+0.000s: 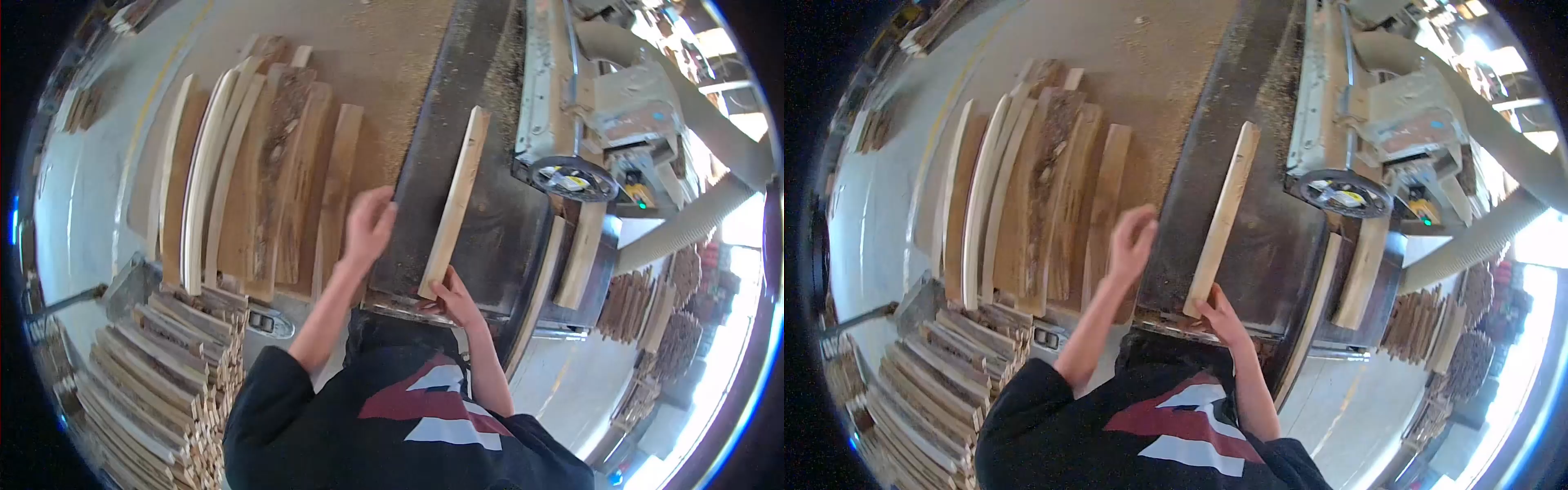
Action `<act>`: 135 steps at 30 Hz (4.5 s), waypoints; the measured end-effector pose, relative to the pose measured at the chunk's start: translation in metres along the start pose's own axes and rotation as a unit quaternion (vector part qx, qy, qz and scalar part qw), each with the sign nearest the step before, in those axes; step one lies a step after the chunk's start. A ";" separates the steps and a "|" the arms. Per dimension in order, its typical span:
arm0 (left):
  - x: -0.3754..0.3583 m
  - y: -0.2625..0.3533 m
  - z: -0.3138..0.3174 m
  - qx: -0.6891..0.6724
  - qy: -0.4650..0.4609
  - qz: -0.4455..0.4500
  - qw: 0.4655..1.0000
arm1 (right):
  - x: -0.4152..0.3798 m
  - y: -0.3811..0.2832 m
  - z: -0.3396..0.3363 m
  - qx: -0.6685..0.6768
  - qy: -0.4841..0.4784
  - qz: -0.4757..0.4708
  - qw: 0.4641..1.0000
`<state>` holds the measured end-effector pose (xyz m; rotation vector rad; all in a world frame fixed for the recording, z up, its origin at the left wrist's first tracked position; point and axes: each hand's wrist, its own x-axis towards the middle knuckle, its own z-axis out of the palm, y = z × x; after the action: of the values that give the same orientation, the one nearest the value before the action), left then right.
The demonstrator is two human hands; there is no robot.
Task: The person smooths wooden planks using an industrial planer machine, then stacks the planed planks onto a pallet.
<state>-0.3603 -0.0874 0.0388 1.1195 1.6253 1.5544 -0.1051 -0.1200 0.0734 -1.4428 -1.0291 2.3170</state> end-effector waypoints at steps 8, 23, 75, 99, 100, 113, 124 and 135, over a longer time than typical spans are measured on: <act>-0.012 -0.010 -0.085 0.258 0.021 0.039 0.965 | 0.070 -0.091 -0.028 0.096 0.003 -0.076 0.992; -0.081 -0.014 -0.082 0.295 0.041 -0.055 0.953 | 0.214 -0.186 0.008 0.400 0.060 -0.279 0.871; -0.137 0.024 0.358 0.456 -0.167 0.103 0.868 | -0.067 0.114 -0.141 0.260 0.323 -0.048 0.909; -0.230 0.063 0.282 0.403 -0.271 0.121 0.866 | -0.155 0.226 -0.094 0.563 0.211 -0.078 0.795; -0.234 0.071 0.277 0.409 -0.264 0.122 0.865 | -0.158 0.227 -0.086 0.568 0.213 -0.119 0.786; -0.243 0.028 0.274 0.416 -0.228 0.051 0.879 | -0.170 0.240 -0.084 0.243 0.214 -0.076 0.943; -0.160 0.020 0.350 0.384 -0.169 0.088 0.903 | -0.095 0.132 -0.134 0.303 0.204 -0.074 0.928; -0.016 0.029 0.379 0.241 0.018 0.111 0.964 | 0.024 0.029 -0.172 0.333 0.289 -0.216 0.871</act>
<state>-0.0151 0.0714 0.0214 1.5811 2.0247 1.3470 0.0350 -0.0527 -0.0095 -1.2950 -0.2785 1.5217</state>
